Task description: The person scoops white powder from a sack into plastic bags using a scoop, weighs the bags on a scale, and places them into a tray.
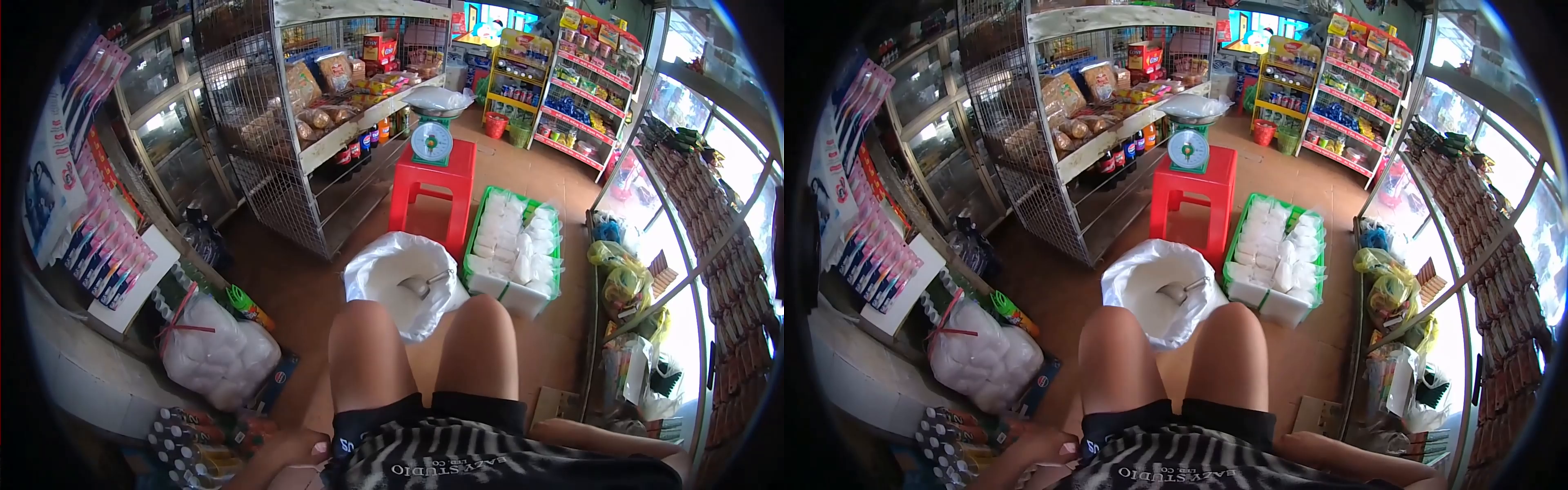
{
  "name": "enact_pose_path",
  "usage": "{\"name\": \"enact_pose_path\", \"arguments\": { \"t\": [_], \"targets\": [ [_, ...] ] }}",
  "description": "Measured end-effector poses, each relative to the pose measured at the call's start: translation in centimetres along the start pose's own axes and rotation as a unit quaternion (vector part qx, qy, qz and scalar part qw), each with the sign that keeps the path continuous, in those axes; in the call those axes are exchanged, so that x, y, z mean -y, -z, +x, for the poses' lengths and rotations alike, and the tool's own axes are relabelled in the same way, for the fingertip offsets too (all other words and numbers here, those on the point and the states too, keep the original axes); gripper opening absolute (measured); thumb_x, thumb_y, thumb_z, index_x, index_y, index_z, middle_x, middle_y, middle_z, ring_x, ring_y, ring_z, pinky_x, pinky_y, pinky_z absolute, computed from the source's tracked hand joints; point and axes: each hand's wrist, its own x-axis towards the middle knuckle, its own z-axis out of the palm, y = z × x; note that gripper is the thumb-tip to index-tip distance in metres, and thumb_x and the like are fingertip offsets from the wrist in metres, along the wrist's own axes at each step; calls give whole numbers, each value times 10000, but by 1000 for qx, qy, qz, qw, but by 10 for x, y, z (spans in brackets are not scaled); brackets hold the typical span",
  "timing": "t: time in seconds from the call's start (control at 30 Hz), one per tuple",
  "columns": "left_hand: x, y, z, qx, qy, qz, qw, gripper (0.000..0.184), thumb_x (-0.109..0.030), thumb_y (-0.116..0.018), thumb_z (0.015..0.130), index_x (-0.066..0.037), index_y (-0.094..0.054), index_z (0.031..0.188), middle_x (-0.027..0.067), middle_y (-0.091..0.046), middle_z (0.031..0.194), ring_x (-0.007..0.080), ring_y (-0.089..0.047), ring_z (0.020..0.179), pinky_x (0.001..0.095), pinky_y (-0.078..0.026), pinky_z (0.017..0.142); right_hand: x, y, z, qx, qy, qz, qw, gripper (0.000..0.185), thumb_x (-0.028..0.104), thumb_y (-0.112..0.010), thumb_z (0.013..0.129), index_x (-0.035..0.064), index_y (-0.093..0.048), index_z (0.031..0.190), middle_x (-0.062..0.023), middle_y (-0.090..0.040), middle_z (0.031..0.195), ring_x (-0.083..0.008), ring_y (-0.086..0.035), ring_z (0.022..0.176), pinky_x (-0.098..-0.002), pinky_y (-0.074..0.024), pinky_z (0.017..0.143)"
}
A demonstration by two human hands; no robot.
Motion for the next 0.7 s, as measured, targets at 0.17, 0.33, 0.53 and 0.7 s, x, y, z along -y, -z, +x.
{"name": "enact_pose_path", "arguments": {
  "t": [0.17,0.33,0.53,0.7],
  "targets": [
    [-56,57,9,-314,-154,-157,924,197,-265,-784,862,-97,-706,929,78,-729,884,251,-721,825,372,-562,737,121,155,11,5,-76,-70,995,263,338,-676,929,106,-708,1047,-149,-729,920,-349,-724,837,-469,-575,775],
    [-81,60,49,-69,-164,-131,975,487,-558,-568,990,-99,-700,1089,119,-732,963,307,-717,882,405,-565,796,138,165,47,-79,94,92,988,291,377,-623,1006,105,-675,1096,-90,-740,940,-280,-729,835,-386,-583,763],
    [-72,67,96,-237,-126,-236,934,350,-427,-552,1028,-80,-604,1025,179,-688,886,402,-682,814,515,-524,729,95,184,101,-168,115,214,955,319,388,-646,994,74,-699,1003,-98,-733,875,-251,-719,808,-389,-560,759],
    [-75,120,91,-239,-26,-114,964,283,-374,-569,1018,-101,-624,965,169,-677,833,371,-685,749,455,-554,699,89,212,136,-191,89,127,969,302,335,-675,982,36,-708,977,-80,-721,779,-205,-723,815,-328,-553,748]
  ]
}}
